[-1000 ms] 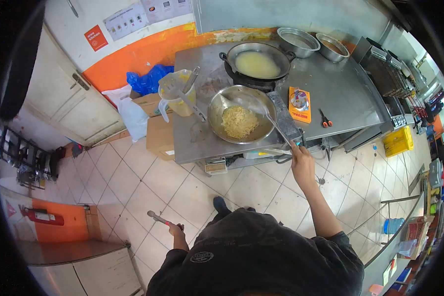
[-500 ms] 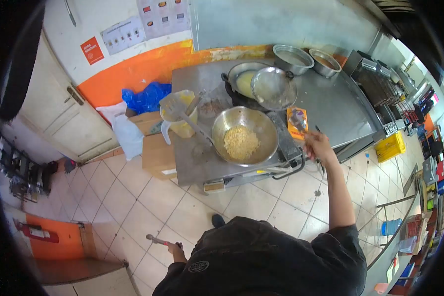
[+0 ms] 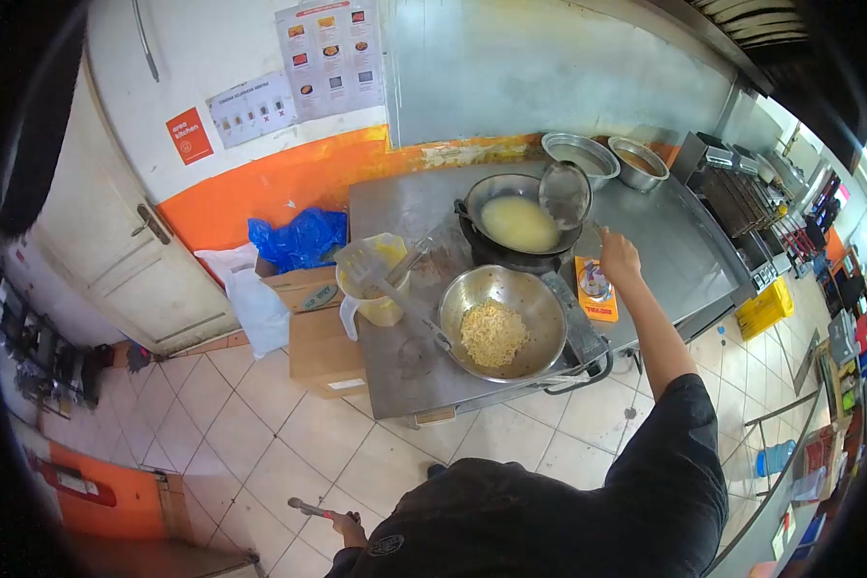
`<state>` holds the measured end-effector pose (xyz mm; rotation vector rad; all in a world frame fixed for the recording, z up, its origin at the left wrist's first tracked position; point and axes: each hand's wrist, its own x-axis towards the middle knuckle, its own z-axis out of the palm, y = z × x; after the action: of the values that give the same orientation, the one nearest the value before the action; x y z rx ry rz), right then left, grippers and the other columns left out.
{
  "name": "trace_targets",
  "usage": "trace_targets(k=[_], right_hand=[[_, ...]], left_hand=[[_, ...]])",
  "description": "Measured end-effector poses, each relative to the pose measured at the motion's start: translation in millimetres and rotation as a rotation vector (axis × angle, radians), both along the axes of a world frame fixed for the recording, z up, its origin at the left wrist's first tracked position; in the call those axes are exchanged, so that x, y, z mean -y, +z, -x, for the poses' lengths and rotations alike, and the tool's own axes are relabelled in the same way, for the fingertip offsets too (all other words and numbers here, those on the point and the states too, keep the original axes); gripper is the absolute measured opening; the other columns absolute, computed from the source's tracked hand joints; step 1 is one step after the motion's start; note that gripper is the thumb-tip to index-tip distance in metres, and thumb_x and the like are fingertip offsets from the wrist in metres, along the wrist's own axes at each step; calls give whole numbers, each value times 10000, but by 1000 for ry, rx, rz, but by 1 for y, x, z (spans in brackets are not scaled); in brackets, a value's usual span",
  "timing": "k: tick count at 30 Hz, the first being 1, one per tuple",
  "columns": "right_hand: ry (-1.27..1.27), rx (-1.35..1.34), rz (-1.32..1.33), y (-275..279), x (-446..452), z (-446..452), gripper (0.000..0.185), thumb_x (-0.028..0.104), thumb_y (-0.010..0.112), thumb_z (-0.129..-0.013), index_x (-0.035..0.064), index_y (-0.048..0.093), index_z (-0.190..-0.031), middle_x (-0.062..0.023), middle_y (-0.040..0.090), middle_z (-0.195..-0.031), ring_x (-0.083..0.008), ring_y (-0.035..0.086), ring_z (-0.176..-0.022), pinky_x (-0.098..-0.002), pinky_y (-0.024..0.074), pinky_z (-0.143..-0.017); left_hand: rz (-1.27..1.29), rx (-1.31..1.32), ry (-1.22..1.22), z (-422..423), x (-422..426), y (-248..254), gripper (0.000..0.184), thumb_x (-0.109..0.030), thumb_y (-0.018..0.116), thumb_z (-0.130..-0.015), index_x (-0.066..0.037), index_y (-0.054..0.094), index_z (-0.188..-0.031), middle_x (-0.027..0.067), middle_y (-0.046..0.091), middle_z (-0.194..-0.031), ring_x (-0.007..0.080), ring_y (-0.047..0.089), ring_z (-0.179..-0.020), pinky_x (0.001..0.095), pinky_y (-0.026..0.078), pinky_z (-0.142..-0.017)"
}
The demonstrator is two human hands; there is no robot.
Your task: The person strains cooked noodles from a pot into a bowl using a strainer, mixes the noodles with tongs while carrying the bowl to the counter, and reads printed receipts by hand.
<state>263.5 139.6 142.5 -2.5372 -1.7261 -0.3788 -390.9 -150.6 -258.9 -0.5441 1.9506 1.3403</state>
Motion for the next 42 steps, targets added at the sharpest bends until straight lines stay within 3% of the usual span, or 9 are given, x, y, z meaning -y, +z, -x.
trace_targets(k=[5, 8, 11, 14, 17, 29, 35, 36, 42], right_hand=[[187, -114, 34, -36, -24, -7, 310, 31, 583, -690, 1, 622, -995, -225, 635, -870, -376, 635, -868, -447, 512, -740], [85, -562, 294, -2, -27, 18, 353, -1, 571, -668, -10, 628, -1016, -197, 633, -731, -301, 660, -706, -397, 521, -590], [4, -1002, 277, -9, -28, 15, 424, -35, 530, -692, -19, 599, -1110, -126, 573, -587, -186, 577, -499, -317, 453, -428], [-44, -1285, 187, -8, -15, 23, 521, -50, 514, -715, 10, 534, -1232, -61, 515, -543, -111, 448, -395, -259, 376, -354], [-32, -1413, 119, -18, -9, 23, 572, -49, 513, -728, 25, 475, -1293, -47, 513, -540, -114, 438, -386, -268, 380, -359], [138, -1252, -227, 66, 18, 9, 546, 25, 543, -814, 8, 396, -1340, -42, 532, -550, -115, 489, -398, -264, 366, -323], [42, -1305, -91, -14, 30, 7, 347, 28, 552, -809, -49, 560, -1147, -41, 545, -559, -110, 495, -401, -252, 374, -337], [23, -1279, -63, -20, 35, 6, 241, 33, 521, -823, 4, 586, -1054, -47, 522, -557, -98, 490, -418, -254, 344, -325], [423, -579, -513, -12, 109, 31, 295, 21, 506, -840, -1, 578, -1125, -205, 606, -733, -338, 608, -634, -407, 484, -594]], left_hand=[[-37, -35, -9, 5, 1, -11, 617, -529, 425, -900, 88, 439, -922, 127, 503, -655, 216, 468, -433, 301, 386, -360], [-59, -11, -22, 0, -3, -2, 621, -535, 422, -897, 84, 445, -934, 128, 508, -665, 217, 483, -459, 307, 403, -371], [-50, 0, -75, -7, -7, 12, 613, -534, 424, -897, 78, 447, -936, 130, 511, -674, 215, 478, -454, 306, 407, -371], [-72, 7, -92, -7, -5, 5, 598, -525, 425, -901, 71, 445, -930, 136, 518, -684, 221, 492, -457, 299, 415, -372], [-52, 11, -106, -8, -3, 2, 599, -525, 419, -904, 73, 441, -930, 140, 520, -685, 222, 499, -454, 290, 419, -371], [-9, 33, -93, -27, 12, 5, 568, -516, 443, -896, 51, 448, -864, 130, 515, -670, 228, 499, -461, 293, 431, -376], [-83, 49, -122, -34, 37, 12, 582, -522, 429, -900, 60, 435, -928, 140, 519, -694, 237, 499, -480, 298, 430, -382], [-68, 43, -113, -38, 38, 17, 587, -524, 427, -900, 61, 434, -936, 144, 520, -696, 238, 499, -481, 299, 428, -381], [-28, 37, -150, -32, 55, -1, 582, -524, 431, -900, 56, 425, -950, 148, 519, -678, 238, 486, -458, 304, 426, -374]])
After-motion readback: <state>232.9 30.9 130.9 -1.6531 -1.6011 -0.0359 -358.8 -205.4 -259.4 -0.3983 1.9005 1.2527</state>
